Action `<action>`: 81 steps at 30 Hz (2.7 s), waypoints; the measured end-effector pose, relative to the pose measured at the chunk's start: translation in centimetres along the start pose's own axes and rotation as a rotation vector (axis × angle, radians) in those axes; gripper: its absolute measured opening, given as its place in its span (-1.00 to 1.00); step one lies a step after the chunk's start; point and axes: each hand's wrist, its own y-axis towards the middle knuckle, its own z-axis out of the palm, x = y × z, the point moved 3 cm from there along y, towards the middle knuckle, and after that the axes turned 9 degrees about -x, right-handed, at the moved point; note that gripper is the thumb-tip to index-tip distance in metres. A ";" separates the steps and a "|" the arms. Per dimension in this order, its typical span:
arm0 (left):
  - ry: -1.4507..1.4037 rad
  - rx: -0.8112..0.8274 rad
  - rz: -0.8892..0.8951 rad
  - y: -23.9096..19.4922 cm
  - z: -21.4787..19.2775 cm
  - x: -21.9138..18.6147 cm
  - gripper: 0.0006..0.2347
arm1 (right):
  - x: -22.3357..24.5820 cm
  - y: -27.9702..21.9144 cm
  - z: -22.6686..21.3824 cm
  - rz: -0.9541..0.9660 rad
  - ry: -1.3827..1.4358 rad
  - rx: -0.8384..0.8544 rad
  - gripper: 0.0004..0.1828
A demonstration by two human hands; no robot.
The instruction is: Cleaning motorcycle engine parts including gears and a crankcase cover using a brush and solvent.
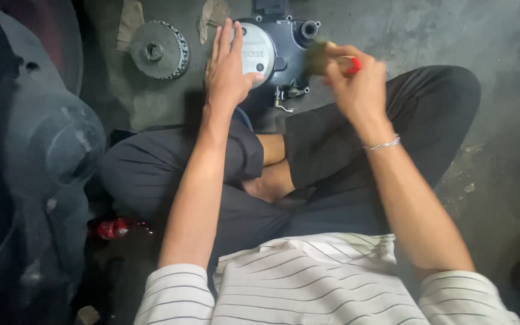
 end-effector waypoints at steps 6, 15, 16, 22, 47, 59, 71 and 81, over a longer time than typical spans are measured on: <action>0.003 -0.008 0.005 0.1 -0.5 -0.5 -0.02 | 0.5 -0.2 2.2 0.391 0.607 0.120 -0.75; -0.015 -0.010 0.001 0.3 -0.2 -0.5 0.00 | -0.5 0.2 -0.8 0.077 0.058 0.017 -0.78; -0.007 -0.002 -0.007 0.2 -0.2 -0.3 -0.01 | -0.2 0.0 0.0 0.088 0.228 0.068 -0.77; -0.052 -0.042 0.060 -0.7 -0.1 0.5 -0.04 | -1.4 0.4 0.4 0.104 0.174 0.029 -0.81; -0.157 -0.237 0.192 -2.9 -0.1 0.0 -0.21 | -2.7 1.8 1.9 0.030 0.256 -0.086 -0.85; 0.005 -0.185 0.132 -3.4 -0.1 -0.1 0.15 | -4.3 1.6 2.3 0.036 0.190 -0.142 -0.86; 0.158 0.112 -0.242 -9.0 -2.0 -9.9 -0.55 | -5.0 2.3 2.5 0.126 0.273 -0.149 -0.86; -1.015 0.041 -0.651 -11.4 11.8 -1.2 -0.50 | -4.1 1.7 3.2 -0.076 0.429 -0.113 -0.85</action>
